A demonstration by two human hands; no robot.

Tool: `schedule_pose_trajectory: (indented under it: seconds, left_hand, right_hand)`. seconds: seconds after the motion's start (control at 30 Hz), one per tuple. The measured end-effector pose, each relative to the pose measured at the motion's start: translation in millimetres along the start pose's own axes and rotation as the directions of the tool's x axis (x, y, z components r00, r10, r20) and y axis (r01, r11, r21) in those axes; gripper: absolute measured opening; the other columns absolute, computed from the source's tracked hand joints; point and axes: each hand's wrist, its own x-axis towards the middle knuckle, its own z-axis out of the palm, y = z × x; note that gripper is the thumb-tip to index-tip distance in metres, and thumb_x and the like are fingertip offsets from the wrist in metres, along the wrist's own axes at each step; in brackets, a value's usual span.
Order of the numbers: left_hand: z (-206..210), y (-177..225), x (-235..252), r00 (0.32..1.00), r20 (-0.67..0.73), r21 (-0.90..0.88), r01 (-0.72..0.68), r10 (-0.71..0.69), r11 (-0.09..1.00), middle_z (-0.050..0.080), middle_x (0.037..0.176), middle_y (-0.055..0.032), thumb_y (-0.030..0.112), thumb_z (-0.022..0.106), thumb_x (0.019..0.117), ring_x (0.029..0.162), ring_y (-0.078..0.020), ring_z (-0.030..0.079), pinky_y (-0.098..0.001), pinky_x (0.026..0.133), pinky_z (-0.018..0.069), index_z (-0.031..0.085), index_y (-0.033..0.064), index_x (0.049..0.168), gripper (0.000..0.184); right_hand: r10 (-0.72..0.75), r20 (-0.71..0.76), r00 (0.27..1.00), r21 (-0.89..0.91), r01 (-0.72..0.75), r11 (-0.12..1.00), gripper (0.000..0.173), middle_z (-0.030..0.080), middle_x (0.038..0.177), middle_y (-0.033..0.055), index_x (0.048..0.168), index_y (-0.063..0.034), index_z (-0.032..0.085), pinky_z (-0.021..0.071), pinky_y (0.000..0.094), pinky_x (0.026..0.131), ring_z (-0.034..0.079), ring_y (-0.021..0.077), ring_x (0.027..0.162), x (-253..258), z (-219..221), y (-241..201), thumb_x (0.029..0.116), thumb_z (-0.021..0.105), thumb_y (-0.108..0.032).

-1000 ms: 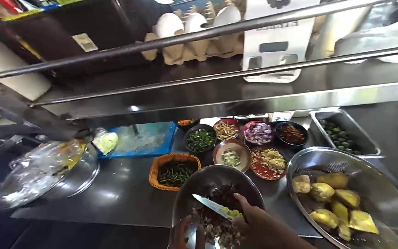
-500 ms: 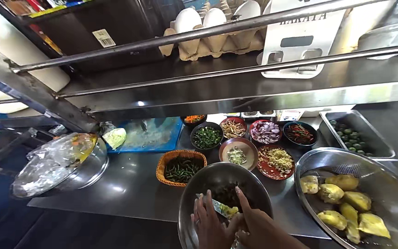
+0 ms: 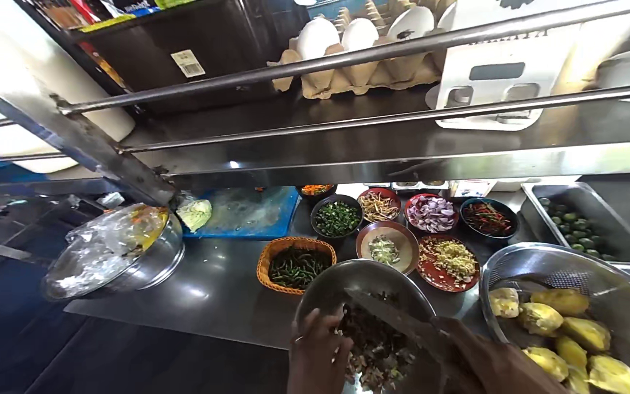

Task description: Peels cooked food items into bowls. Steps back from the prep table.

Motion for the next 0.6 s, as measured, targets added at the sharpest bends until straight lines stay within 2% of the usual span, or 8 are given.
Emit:
schedule_pose_trajectory:
  seconds: [0.07,0.1,0.17,0.23,0.27,0.37,0.43,0.6]
  left_hand:
    - [4.1,-3.9,5.1,0.955,0.285,0.203,0.024,-0.083,0.979,0.061,0.144,-0.0035,0.028,0.064,0.0953,0.148,-0.0363,0.037,-0.0722,0.118,0.0142,0.077,0.0207,0.117,0.027]
    - [5.5,-7.1,5.3,0.935,0.324,0.273,0.052,-0.142,0.961,0.060,0.145,-0.0053,0.031,0.063,0.0959,0.148,-0.0360,0.038,-0.0704,0.118,0.0172,0.076,0.0200,0.117,0.028]
    - [-2.4,-17.4,2.5,0.953,0.221,0.246,0.152,-0.208,0.957,0.065,0.135,-0.0105,0.040,0.063,0.0961,0.138,-0.0326,0.050,-0.0583,0.116,0.0355,0.078,0.0128,0.106,0.033]
    - [-11.4,-28.5,-16.1,0.956,0.068,0.176,0.270,-0.286,0.947,0.070,0.116,-0.0166,0.046,0.063,0.0950,0.113,-0.0360,0.066,-0.0562,0.095,0.0531,0.076,0.0060,0.099,0.043]
    - [-13.8,-33.9,-26.5,0.936,0.033,0.150,0.342,-0.351,0.928,0.070,0.108,-0.0188,0.047,0.063,0.0951,0.105,-0.0383,0.067,-0.0570,0.089,0.0548,0.075,0.0026,0.099,0.046]
    - [-13.7,-54.0,-44.1,0.816,0.158,0.067,0.553,-0.556,0.830,0.070,0.098,-0.0202,0.054,0.063,0.0943,0.094,-0.0384,0.069,-0.0597,0.084,0.0549,0.069,-0.0003,0.106,0.056]
    - [-9.7,-66.7,-49.0,0.771,0.220,-0.005,0.614,-0.598,0.789,0.070,0.089,-0.0187,0.058,0.064,0.0921,0.086,-0.0370,0.070,-0.0606,0.078,0.0549,0.068,0.0005,0.102,0.059]
    - [-7.7,-91.3,-43.7,0.612,0.515,-0.033,0.713,-0.600,0.700,0.071,0.096,-0.0205,0.068,0.062,0.0887,0.095,-0.0370,0.069,-0.0614,0.087,0.0533,0.071,-0.0012,0.099,0.071]
  right_hand:
    - [0.087,0.205,0.975,-0.084,-0.072,0.994,0.046,0.071,0.096,0.0208,0.144,-0.0104,0.049,0.0573,0.0603,0.075,0.071,0.0422,0.085,16.4,11.4,5.1,0.1029,0.059,-0.028]
    - [0.169,0.300,0.939,-0.158,-0.126,0.979,0.046,0.070,0.098,0.0225,0.146,-0.0132,0.046,0.0565,0.0621,0.077,0.071,0.0447,0.090,25.2,20.8,6.9,0.1042,0.056,-0.028]
    - [0.220,0.311,0.925,-0.194,-0.165,0.967,0.049,0.071,0.100,0.0244,0.150,-0.0143,0.044,0.0559,0.0646,0.077,0.070,0.0476,0.091,30.4,25.3,7.3,0.1041,0.056,-0.027]
    - [0.125,0.206,0.970,-0.099,-0.106,0.989,0.054,0.072,0.094,0.0221,0.152,-0.0129,0.044,0.0563,0.0624,0.076,0.071,0.0446,0.085,22.1,18.7,7.3,0.1030,0.058,-0.031]
    - [0.078,0.135,0.988,-0.066,-0.069,0.995,0.053,0.072,0.090,0.0208,0.149,-0.0107,0.047,0.0571,0.0608,0.073,0.071,0.0428,0.080,20.2,20.6,7.6,0.1022,0.059,-0.031]
    - [0.194,0.182,0.964,-0.144,-0.169,0.975,0.051,0.071,0.098,0.0224,0.152,-0.0170,0.043,0.0572,0.0614,0.076,0.071,0.0443,0.087,32.2,40.3,10.4,0.1040,0.055,-0.029]
    - [0.222,0.178,0.959,-0.128,-0.201,0.971,0.052,0.071,0.100,0.0225,0.152,-0.0181,0.044,0.0571,0.0617,0.077,0.071,0.0443,0.088,37.0,53.4,14.7,0.1024,0.058,-0.027]
    - [0.204,0.235,0.950,-0.099,-0.185,0.978,0.062,0.071,0.100,0.0253,0.155,-0.0126,0.038,0.0560,0.0634,0.080,0.071,0.0469,0.090,47.7,76.5,2.0,0.0995,0.062,-0.024]
